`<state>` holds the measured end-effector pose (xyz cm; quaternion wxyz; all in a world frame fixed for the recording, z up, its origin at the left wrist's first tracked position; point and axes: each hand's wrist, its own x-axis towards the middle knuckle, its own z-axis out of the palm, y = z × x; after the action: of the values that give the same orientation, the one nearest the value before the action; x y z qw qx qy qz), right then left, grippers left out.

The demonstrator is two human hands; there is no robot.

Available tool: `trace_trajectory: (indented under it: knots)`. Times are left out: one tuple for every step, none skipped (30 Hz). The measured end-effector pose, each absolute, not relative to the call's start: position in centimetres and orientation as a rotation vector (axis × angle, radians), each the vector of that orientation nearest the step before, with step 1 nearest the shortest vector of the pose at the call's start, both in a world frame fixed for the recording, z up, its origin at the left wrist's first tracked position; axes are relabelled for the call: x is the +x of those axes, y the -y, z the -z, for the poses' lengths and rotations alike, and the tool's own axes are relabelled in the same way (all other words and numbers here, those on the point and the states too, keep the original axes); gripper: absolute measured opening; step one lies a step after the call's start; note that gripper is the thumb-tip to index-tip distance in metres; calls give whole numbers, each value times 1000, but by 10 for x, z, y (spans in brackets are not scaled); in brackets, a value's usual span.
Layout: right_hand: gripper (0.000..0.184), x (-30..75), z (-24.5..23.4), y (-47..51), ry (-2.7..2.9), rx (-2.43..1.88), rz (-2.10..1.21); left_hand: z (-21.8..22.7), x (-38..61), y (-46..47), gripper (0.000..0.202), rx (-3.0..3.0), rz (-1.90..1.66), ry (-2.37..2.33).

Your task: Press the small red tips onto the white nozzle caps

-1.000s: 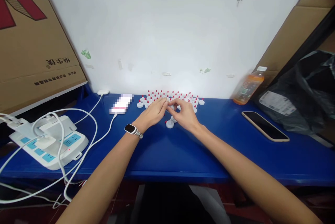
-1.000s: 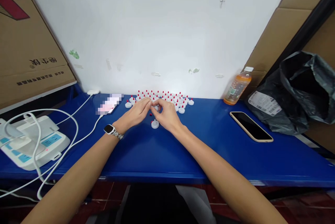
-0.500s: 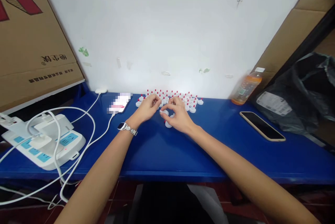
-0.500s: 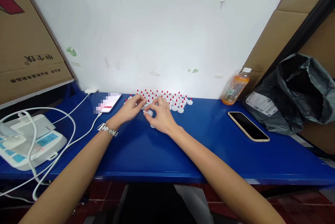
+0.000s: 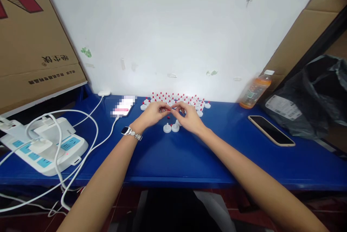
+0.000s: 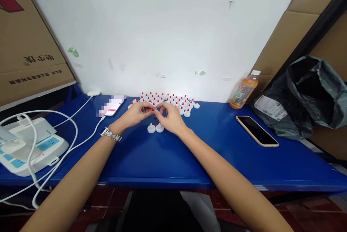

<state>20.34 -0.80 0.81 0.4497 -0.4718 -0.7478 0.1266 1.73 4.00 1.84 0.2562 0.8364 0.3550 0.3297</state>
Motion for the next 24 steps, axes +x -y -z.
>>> trace_trajectory:
  knots:
    - [21, 205, -8, 5, 1784, -1172, -342, -18, 19, -39, 19, 2267, -866, -951]
    - [22, 206, -7, 3, 1733, -1177, -367, -18, 20, -38, 19, 2271, -827, -941]
    - [22, 208, -7, 1, 1696, -1179, -386, -18, 21, -37, 20, 2281, -784, -929]
    - [23, 210, -6, -1, 1668, -1181, -397, -18, 22, -36, 21, 2299, -741, -918]
    - [24, 212, -4, -3, 1650, -1183, -401, -18, 23, -35, 23, 2322, -708, -908]
    - [24, 214, -3, -5, 1639, -1185, -400, -19, 22, -34, 24, 2344, -686, -901]
    - [25, 216, -2, -7, 1633, -1191, -393, -19, 22, -34, 25, 2359, -678, -903]
    - [25, 219, -1, -9, 1630, -1202, -381, -21, 20, -34, 26, 2366, -684, -921]
    - [25, 221, -1, -12, 1633, -1220, -366, -22, 18, -34, 27, 2371, -710, -959]
    - [24, 222, 0, -14, 1645, -1245, -349, -23, 16, -35, 28, 2375, -753, -1016]
    - [22, 224, 0, -17, 1666, -1275, -329, -24, 13, -36, 29, 2382, -805, -1082]
    - [19, 224, 0, -20, 1699, -1309, -302, -24, 10, -38, 29, 2391, -858, -1153]
    - [17, 224, 0, -24, 1745, -1345, -268, -24, 7, -40, 28, 2402, -907, -1221]
    - [16, 223, 0, -28, 1801, -1382, -224, -23, 4, -43, 26, 2410, -945, -1281]
    - [15, 222, -1, -33, 1862, -1417, -171, -21, 2, -45, 25, 2410, -968, -1331]
    - [16, 219, -1, -38, 1924, -1448, -114, -20, 0, -48, 24, 2404, -980, -1372]
    - [17, 215, -2, -44, 1979, -1476, -57, -18, -2, -49, 23, 2396, -987, -1403]
    - [18, 211, -3, -50, 2027, -1498, -6, -16, -3, -51, 23, 2387, -993, -1423]
    - [21, 207, -4, -56, 2063, -1515, 40, -14, -3, -52, 22, 2382, -998, -1431]
    - [23, 202, -4, -62, 2090, -1530, 79, -12, -4, -53, 21, 2378, -1006, -1431]
    - [24, 197, -4, -67, 2109, -1543, 110, -11, -4, -53, 20, 2376, -1013, -1426]
    - [24, 192, -4, -72, 2121, -1556, 134, -10, -3, -54, 19, 2372, -1017, -1418]
    - [22, 188, -4, -76, 2132, -1570, 146, -10, -3, -54, 19, 2368, -1016, -1411]
    - [20, 185, -4, -80, 2140, -1582, 144, -10, -3, -53, 18, 2364, -1010, -1406]
